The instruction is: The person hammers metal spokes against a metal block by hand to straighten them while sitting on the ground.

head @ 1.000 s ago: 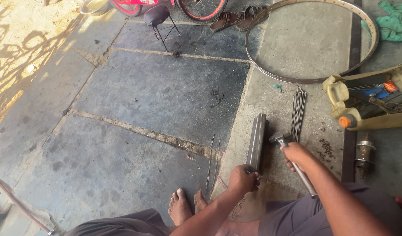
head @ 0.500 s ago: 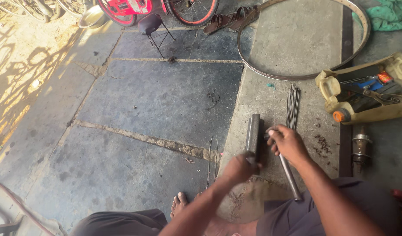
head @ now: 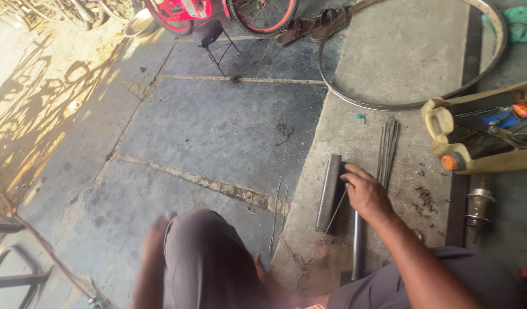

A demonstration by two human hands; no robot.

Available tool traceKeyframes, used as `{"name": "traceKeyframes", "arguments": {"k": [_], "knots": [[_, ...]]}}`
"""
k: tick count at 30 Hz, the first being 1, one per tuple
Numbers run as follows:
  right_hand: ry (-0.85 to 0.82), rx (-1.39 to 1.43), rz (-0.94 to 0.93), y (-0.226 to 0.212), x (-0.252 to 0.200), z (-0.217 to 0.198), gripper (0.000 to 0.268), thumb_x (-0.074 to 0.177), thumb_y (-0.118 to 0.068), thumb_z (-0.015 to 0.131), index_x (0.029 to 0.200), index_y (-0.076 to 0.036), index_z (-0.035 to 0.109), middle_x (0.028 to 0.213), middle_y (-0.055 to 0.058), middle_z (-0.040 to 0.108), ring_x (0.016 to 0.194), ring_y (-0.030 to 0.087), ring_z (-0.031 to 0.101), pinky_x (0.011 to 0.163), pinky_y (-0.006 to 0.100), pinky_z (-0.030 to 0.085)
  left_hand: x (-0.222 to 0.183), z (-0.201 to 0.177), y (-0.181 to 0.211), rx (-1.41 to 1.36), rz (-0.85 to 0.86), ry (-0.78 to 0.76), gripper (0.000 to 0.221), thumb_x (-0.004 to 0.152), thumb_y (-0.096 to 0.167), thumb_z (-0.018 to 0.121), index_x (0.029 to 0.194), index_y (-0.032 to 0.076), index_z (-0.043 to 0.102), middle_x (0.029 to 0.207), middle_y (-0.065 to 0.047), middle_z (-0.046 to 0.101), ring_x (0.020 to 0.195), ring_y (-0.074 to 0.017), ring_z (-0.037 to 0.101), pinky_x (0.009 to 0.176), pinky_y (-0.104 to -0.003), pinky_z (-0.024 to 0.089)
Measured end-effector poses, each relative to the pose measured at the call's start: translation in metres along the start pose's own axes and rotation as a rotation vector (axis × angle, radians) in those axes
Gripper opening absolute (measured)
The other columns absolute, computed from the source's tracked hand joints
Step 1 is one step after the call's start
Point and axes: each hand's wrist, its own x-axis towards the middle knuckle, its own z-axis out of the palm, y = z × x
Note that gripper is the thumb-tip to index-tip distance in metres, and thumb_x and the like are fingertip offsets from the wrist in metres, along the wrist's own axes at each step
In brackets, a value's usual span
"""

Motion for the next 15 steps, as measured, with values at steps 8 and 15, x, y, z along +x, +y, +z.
{"name": "traceKeyframes", "arguments": {"k": [8, 15], "knots": [[-0.174, 0.094, 0.064, -0.023, 0.003, -0.013, 0.028, 0.093, -0.009, 0.062, 0.119, -0.003, 0.068, 0.150, 0.005, 0.056, 0.116, 0.026, 0.068, 0.098, 0.034, 0.057, -0.118, -0.031, -0.222, 0.384, -0.475, 0.064, 0.032, 0.100, 0.024, 0.060, 0.117, -0.001, 0.069, 0.106, -0.020, 0.075, 0.098, -0.0321, 0.073, 0.089, -0.046, 0.058], [0.003, 0.069, -0.114, -0.005, -0.006, -0.012, 0.024, 0.087, -0.008, 0.065, 0.110, -0.004, 0.072, 0.137, 0.012, 0.064, 0.118, 0.032, 0.066, 0.099, 0.039, 0.055, -0.128, -0.014, -0.258, 0.609, -0.477, -0.046, 0.028, 0.098, 0.022, 0.060, 0.114, 0.002, 0.070, 0.106, -0.020, 0.074, 0.101, -0.0355, 0.071, 0.091, -0.047, 0.056]]}}
